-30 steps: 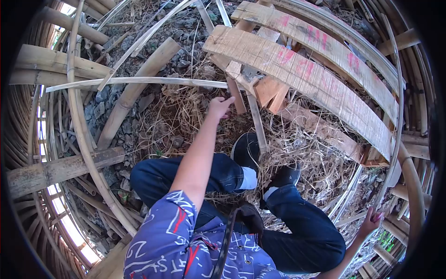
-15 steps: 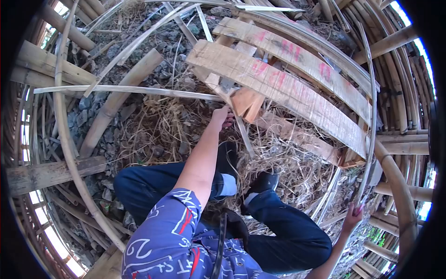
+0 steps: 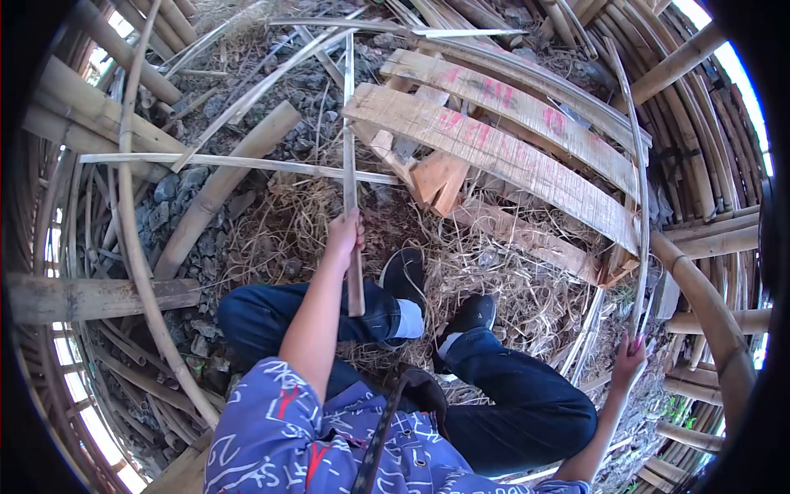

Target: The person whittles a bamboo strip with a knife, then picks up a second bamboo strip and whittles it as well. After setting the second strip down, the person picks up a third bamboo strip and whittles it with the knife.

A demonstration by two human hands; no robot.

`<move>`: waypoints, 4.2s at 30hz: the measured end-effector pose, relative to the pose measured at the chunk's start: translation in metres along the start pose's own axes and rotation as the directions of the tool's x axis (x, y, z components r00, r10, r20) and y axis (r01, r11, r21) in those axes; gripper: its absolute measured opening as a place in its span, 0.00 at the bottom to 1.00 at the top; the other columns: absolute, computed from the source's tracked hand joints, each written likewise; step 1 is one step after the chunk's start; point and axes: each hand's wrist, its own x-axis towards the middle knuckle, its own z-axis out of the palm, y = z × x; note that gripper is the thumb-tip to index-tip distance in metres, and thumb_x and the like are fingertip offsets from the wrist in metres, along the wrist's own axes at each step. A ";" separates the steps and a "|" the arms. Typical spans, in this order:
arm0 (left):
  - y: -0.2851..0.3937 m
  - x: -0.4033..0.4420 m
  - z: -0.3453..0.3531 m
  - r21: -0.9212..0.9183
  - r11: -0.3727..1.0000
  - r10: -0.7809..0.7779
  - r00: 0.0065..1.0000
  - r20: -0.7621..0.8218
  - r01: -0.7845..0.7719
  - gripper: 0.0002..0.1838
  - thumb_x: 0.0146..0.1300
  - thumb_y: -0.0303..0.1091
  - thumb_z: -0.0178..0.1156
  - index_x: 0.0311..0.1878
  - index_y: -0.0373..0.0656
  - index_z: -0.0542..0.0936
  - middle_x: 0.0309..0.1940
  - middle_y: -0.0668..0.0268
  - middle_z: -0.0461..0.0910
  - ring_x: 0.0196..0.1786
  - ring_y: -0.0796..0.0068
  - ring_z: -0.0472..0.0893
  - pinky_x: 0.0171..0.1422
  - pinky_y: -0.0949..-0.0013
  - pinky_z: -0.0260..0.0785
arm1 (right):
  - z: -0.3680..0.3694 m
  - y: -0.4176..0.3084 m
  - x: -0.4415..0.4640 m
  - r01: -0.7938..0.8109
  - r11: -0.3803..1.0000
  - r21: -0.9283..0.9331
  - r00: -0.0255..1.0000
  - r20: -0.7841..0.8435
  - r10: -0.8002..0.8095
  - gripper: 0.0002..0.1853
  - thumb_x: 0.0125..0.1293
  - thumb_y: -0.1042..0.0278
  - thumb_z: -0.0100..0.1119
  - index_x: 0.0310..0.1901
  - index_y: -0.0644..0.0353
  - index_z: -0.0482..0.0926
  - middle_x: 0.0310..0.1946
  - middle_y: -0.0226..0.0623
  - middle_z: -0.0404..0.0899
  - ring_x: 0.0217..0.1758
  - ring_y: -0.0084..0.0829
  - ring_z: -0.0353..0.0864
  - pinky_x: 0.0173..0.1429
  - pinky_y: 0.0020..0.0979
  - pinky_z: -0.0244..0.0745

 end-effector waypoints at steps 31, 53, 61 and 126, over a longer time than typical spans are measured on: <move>-0.052 -0.453 -0.215 0.845 0.528 0.263 0.962 -0.074 -0.080 0.08 0.48 0.32 0.61 0.29 0.38 0.75 0.14 0.66 0.72 0.17 0.76 0.74 0.23 0.67 0.66 | -0.052 -0.095 -0.015 0.120 0.972 0.200 0.969 -0.237 -0.071 0.14 0.64 0.63 0.65 0.28 0.65 0.77 0.17 0.24 0.67 0.20 0.16 0.60 0.25 0.25 0.55; -0.055 -0.523 -0.288 0.880 0.474 0.206 0.974 -0.091 -0.018 0.07 0.46 0.28 0.59 0.25 0.38 0.70 0.11 0.69 0.69 0.15 0.82 0.69 0.19 0.70 0.61 | -0.040 -0.168 -0.021 0.122 0.933 0.338 0.989 0.041 -0.144 0.12 0.65 0.67 0.62 0.28 0.64 0.73 0.17 0.22 0.63 0.21 0.14 0.56 0.26 0.23 0.52; -0.055 -0.554 -0.321 0.871 0.490 0.339 0.928 -0.155 -0.033 0.05 0.48 0.25 0.56 0.25 0.39 0.69 0.14 0.69 0.69 0.17 0.83 0.70 0.20 0.72 0.59 | -0.028 -0.180 -0.021 0.088 0.936 0.341 0.974 0.167 -0.152 0.11 0.66 0.66 0.61 0.30 0.63 0.73 0.19 0.22 0.64 0.23 0.13 0.58 0.27 0.22 0.54; 0.011 -0.319 -0.125 0.487 0.858 -0.058 0.911 0.408 -0.163 0.12 0.70 0.38 0.55 0.42 0.39 0.70 0.20 0.77 0.65 0.22 0.90 0.61 0.25 0.79 0.50 | 0.061 -0.304 -0.207 -0.435 0.605 0.668 0.640 0.701 -0.314 0.22 0.77 0.51 0.40 0.27 0.56 0.65 0.19 0.18 0.58 0.21 0.11 0.53 0.23 0.19 0.49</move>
